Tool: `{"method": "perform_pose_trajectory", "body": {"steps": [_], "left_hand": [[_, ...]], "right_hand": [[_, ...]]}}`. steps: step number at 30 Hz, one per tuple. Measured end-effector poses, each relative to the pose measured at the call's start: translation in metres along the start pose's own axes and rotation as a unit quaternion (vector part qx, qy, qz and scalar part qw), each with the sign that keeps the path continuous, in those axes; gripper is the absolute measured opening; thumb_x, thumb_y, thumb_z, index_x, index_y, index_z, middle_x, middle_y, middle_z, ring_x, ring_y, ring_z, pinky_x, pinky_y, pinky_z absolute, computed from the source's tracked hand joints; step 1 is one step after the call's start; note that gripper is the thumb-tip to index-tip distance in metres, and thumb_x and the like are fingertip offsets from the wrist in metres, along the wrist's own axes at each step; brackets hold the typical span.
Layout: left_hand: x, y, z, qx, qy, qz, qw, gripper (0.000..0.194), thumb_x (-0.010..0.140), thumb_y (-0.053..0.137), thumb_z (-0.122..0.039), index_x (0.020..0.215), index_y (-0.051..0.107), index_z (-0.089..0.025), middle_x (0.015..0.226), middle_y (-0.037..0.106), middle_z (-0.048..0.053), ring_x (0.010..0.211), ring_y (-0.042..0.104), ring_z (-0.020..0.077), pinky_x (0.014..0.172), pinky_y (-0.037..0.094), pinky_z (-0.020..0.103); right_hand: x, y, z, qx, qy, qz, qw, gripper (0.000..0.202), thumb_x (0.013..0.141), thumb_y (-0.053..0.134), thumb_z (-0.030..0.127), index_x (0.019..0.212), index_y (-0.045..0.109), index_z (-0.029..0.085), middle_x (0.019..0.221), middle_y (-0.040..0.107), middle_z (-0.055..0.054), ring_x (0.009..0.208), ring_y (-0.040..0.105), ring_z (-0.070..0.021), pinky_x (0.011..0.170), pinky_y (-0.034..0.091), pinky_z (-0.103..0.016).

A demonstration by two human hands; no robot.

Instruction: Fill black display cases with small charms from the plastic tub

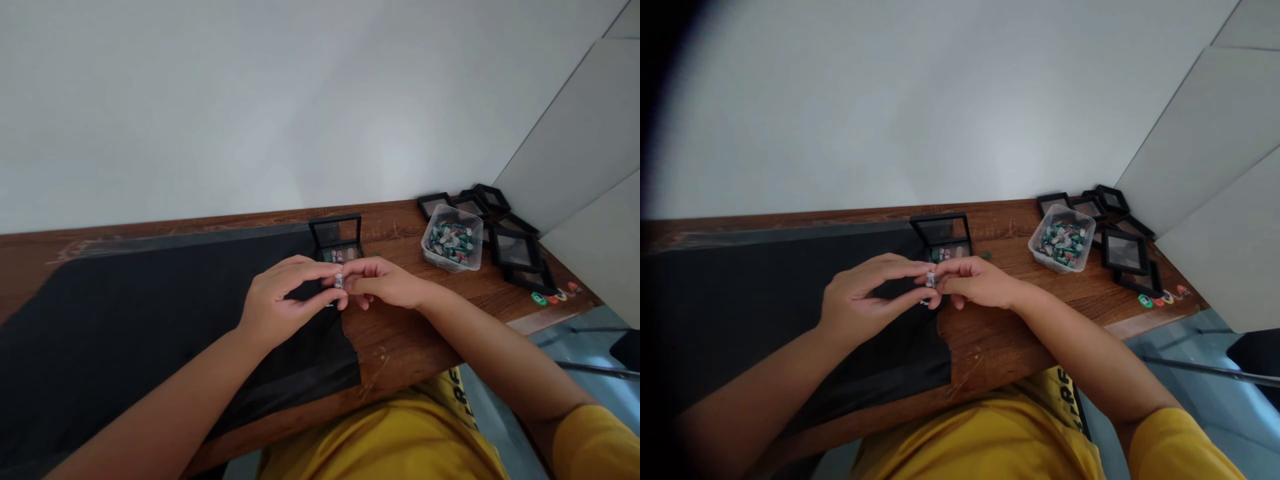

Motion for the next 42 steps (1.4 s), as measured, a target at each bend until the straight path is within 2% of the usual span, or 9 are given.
{"method": "perform_pose_trajectory", "body": {"steps": [4, 11, 16, 22, 25, 32, 38, 42], "left_hand": [[-0.001, 0.001, 0.003, 0.009, -0.006, 0.006, 1.0, 0.013, 0.095, 0.077, -0.032, 0.106, 0.076, -0.024, 0.092, 0.082, 0.002, 0.08, 0.076, 0.0176, 0.072, 0.063, 0.032], [0.0, -0.001, 0.003, 0.026, 0.001, -0.008, 1.0, 0.014, 0.093, 0.079, -0.032, 0.105, 0.076, -0.026, 0.1, 0.083, 0.002, 0.086, 0.078, 0.0191, 0.08, 0.064, 0.035], [-0.001, 0.0, 0.002, 0.034, 0.001, 0.002, 0.999, 0.014, 0.094, 0.078, -0.032, 0.106, 0.076, -0.026, 0.099, 0.083, 0.001, 0.085, 0.078, 0.0186, 0.081, 0.063, 0.034], [-0.003, 0.001, 0.001, 0.039, -0.015, 0.018, 0.999, 0.028, 0.097, 0.074, -0.037, 0.122, 0.07, -0.025, 0.105, 0.082, 0.002, 0.089, 0.078, 0.017, 0.086, 0.063, 0.032], [-0.003, 0.002, 0.0, 0.036, -0.01, 0.027, 0.999, 0.026, 0.099, 0.071, -0.038, 0.121, 0.068, -0.024, 0.105, 0.082, 0.003, 0.09, 0.077, 0.0162, 0.087, 0.063, 0.031], [-0.002, 0.004, 0.0, 0.042, -0.008, 0.031, 0.999, 0.02, 0.103, 0.066, -0.033, 0.119, 0.07, -0.023, 0.101, 0.081, 0.003, 0.089, 0.076, 0.0162, 0.083, 0.062, 0.03], [-0.005, 0.003, 0.0, 0.065, 0.012, 0.003, 0.998, 0.021, 0.101, 0.068, -0.031, 0.121, 0.069, -0.027, 0.107, 0.081, 0.003, 0.097, 0.075, 0.0186, 0.09, 0.062, 0.034], [-0.005, 0.0, 0.006, 0.074, -0.013, -0.025, 0.997, 0.031, 0.096, 0.075, -0.032, 0.126, 0.068, -0.028, 0.116, 0.08, 0.003, 0.111, 0.072, 0.0223, 0.103, 0.057, 0.041]], "right_hand": [[0.0, -0.001, 0.0, 0.002, 0.001, -0.013, 1.0, 0.009, 0.092, 0.061, 0.018, 0.093, 0.07, 0.015, 0.076, 0.073, 0.004, 0.052, 0.053, -0.0047, 0.051, 0.037, -0.02], [-0.001, -0.006, 0.001, 0.006, 0.015, -0.067, 0.998, 0.008, 0.091, 0.061, 0.016, 0.096, 0.068, 0.017, 0.074, 0.074, 0.005, 0.054, 0.055, -0.0061, 0.052, 0.038, -0.02], [-0.002, -0.012, 0.003, -0.033, 0.024, -0.101, 0.994, 0.017, 0.092, 0.068, 0.031, 0.083, 0.071, 0.017, 0.072, 0.072, 0.003, 0.054, 0.05, -0.006, 0.051, 0.035, -0.02], [-0.002, -0.009, 0.001, -0.052, 0.035, -0.082, 0.995, 0.023, 0.081, 0.081, 0.039, 0.081, 0.075, 0.017, 0.07, 0.071, 0.001, 0.065, 0.058, -0.0092, 0.056, 0.039, -0.021], [-0.002, -0.008, 0.0, -0.05, 0.035, -0.078, 0.995, 0.026, 0.077, 0.083, 0.041, 0.08, 0.075, 0.017, 0.071, 0.072, 0.001, 0.067, 0.059, -0.01, 0.057, 0.04, -0.022], [-0.002, -0.009, 0.002, -0.022, 0.023, -0.09, 0.995, 0.024, 0.077, 0.082, 0.038, 0.084, 0.074, 0.017, 0.069, 0.07, 0.002, 0.063, 0.056, -0.0086, 0.055, 0.038, -0.021], [0.001, -0.008, -0.001, -0.019, 0.008, -0.092, 0.996, 0.033, 0.076, 0.083, 0.049, 0.086, 0.074, 0.018, 0.067, 0.07, 0.002, 0.062, 0.058, -0.009, 0.053, 0.036, -0.021], [0.003, -0.014, -0.001, -0.019, -0.004, -0.12, 0.993, 0.038, 0.076, 0.083, 0.054, 0.083, 0.071, 0.019, 0.063, 0.068, 0.003, 0.054, 0.05, -0.0075, 0.05, 0.033, -0.021]]}}
Point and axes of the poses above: each hand's wrist, its own x-axis towards the middle knuckle, its own y-axis out of the palm, z = x × y, the point moved 5 cm from there along x, towards the middle knuckle
